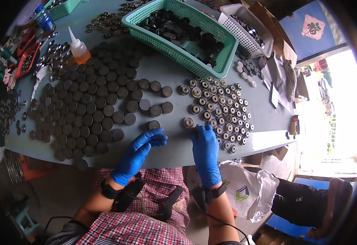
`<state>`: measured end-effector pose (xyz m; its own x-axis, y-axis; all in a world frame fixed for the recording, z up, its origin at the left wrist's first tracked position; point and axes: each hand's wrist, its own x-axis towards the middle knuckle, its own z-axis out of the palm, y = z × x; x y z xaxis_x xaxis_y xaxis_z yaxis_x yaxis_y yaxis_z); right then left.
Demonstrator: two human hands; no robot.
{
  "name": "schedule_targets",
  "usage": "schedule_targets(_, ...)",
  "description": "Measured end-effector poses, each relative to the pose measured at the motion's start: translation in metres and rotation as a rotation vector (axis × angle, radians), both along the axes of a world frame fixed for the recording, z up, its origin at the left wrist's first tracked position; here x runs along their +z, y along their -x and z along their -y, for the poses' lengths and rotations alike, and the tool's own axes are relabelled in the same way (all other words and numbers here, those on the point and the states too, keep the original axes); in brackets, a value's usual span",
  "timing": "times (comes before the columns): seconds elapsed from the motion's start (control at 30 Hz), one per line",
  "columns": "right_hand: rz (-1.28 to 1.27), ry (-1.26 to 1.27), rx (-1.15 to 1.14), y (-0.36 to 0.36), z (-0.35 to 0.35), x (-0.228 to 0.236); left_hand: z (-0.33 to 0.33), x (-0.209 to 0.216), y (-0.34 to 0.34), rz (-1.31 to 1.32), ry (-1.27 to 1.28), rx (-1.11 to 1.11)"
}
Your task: Assembling small black discs into metal ring housings at a workshop table.
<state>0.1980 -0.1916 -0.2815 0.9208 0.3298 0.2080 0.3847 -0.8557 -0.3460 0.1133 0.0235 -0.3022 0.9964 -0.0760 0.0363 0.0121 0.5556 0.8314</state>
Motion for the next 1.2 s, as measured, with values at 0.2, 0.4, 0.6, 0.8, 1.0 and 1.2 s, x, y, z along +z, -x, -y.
schedule_targets(0.2, -0.027, -0.039, -0.008, 0.018, -0.013, -0.004, -0.004, 0.002, 0.013, 0.024, -0.085, 0.098)
schedule_targets(0.4, -0.025, -0.234, 0.100, 0.036, -0.075, -0.012, -0.026, 0.011, 0.031, 0.130, -0.448, 0.315)
schedule_targets(0.6, -0.162, -0.379, 0.060, 0.041, -0.108, 0.014, -0.041, 0.015, 0.042, 0.337, -0.743, 0.447)
schedule_targets(0.8, -0.001, -0.432, 0.153, 0.030, -0.116, 0.022, -0.085, 0.064, 0.061, 0.207, -0.567, 0.423)
schedule_targets(1.0, 0.043, -0.446, 0.101, 0.036, -0.098, -0.001, -0.203, 0.095, 0.070, -0.048, -0.474, 0.797)
schedule_targets(1.2, 0.152, -0.477, 0.084, 0.010, -0.082, 0.006, -0.220, 0.102, 0.099, -0.196, -0.600, 0.986)
